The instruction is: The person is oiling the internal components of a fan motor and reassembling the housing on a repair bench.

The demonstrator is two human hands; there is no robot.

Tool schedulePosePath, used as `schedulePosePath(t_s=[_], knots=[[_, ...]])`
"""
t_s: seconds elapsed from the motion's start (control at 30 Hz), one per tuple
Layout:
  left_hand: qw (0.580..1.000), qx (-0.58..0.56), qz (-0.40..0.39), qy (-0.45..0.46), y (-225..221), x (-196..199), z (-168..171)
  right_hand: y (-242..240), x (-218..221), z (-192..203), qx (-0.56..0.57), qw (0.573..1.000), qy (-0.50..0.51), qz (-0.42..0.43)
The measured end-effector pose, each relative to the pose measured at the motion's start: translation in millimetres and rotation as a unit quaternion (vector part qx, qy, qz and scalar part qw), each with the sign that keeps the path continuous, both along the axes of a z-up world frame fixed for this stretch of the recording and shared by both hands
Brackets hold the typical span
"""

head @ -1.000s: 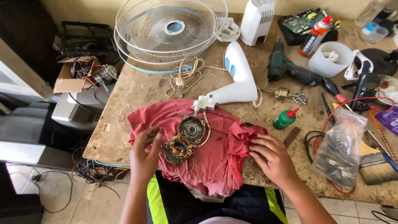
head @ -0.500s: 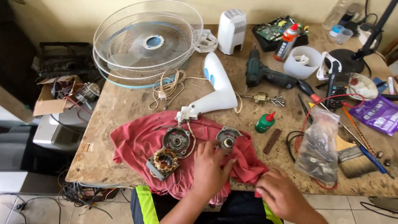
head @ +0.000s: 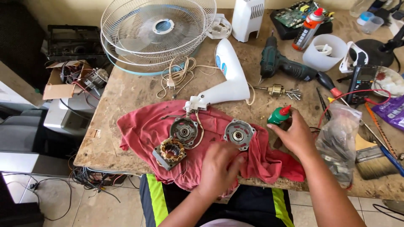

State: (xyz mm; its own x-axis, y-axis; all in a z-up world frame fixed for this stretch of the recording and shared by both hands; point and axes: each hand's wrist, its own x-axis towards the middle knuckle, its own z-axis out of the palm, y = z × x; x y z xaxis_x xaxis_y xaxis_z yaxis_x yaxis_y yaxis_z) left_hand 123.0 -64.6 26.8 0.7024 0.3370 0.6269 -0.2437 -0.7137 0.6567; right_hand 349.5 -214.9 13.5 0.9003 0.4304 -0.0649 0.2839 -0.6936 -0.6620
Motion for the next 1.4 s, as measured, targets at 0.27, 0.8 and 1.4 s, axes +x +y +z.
schedulePosePath(t_s=[0.27,0.8,1.4], knots=[[0.982,-0.121,0.006,0.142,27,25,-15,4,-5,-23,0.011,0.994,-0.104,-0.021],[0.981,-0.185,0.038,0.038,29,27,-49,21,-90,31,0.453,0.861,0.232,0.019],[0.988,-0.096,0.119,-0.012,20,-5,-65,-20,-67,-9,0.351,0.899,0.256,-0.062]])
